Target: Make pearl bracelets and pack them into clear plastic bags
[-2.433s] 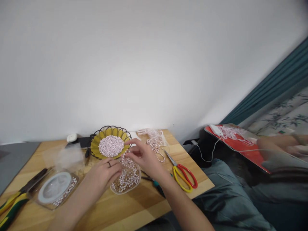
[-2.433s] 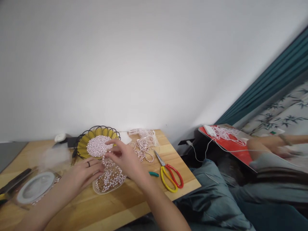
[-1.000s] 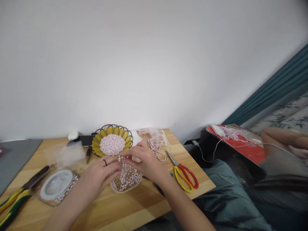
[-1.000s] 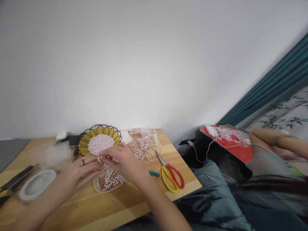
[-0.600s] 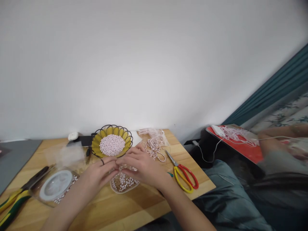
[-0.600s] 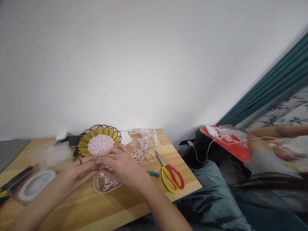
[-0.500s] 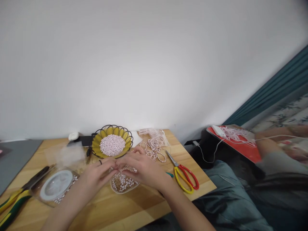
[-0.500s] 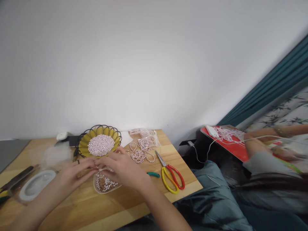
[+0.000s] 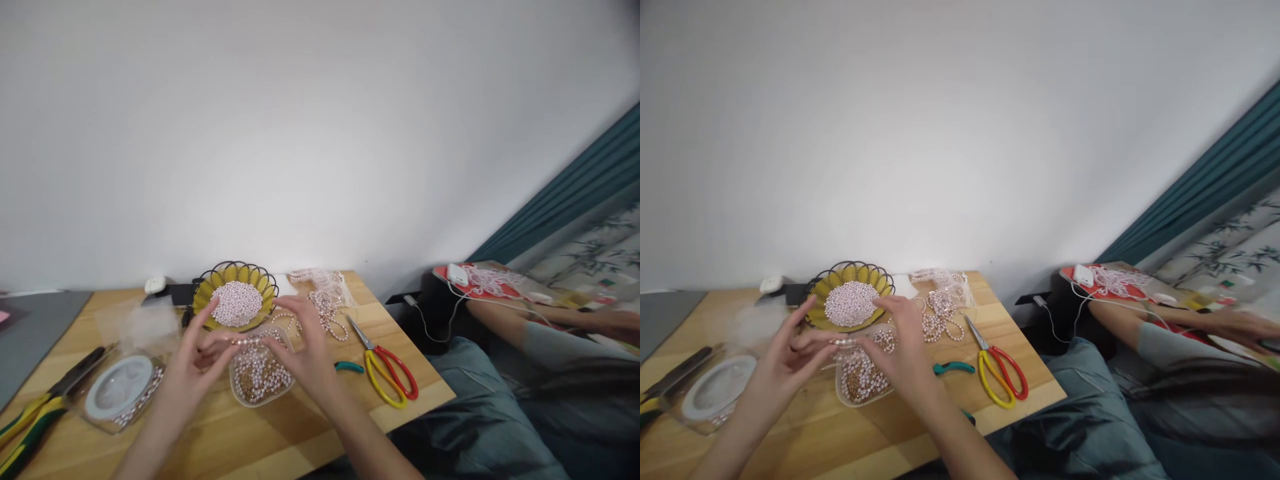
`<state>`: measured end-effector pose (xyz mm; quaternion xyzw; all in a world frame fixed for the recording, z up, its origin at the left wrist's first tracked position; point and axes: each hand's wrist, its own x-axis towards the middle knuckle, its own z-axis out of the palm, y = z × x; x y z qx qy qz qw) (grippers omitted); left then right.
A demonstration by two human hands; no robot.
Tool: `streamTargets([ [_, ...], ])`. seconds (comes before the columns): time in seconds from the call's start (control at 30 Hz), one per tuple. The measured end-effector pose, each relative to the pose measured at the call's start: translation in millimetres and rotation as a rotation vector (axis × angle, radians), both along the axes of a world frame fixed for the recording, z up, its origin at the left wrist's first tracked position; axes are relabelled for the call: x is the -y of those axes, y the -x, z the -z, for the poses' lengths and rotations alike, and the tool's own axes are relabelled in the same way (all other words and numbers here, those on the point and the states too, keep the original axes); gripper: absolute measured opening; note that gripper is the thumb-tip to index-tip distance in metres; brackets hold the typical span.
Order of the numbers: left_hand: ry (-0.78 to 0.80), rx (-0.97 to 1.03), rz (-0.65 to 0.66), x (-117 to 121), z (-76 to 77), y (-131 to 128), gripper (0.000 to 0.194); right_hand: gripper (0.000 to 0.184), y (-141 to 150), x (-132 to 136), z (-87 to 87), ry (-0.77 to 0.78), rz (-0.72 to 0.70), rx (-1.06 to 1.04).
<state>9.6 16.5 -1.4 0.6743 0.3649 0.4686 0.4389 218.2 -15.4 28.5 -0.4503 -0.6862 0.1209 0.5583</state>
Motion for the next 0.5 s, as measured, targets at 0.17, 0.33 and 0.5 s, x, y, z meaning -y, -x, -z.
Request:
streamTargets([
  [0.17,0.100,0.096,0.001,1.9,-1.1,-3.6,0.070,0.007,4.4,-5.2,17.0,0.387,-0.159,-0.305],
  [0.33,0.169,-0.003,0.032,2.5,-13.2,-2.3,0.033,0.013,5.4,-3.1,16.8,0.502,-0.310,-0.476],
  [0.5,0.100,-0.088,0.051,5.6,-19.8,-1.8,0.022,0.015,0.7,3.1,8.3,0.513,-0.313,-0.408],
])
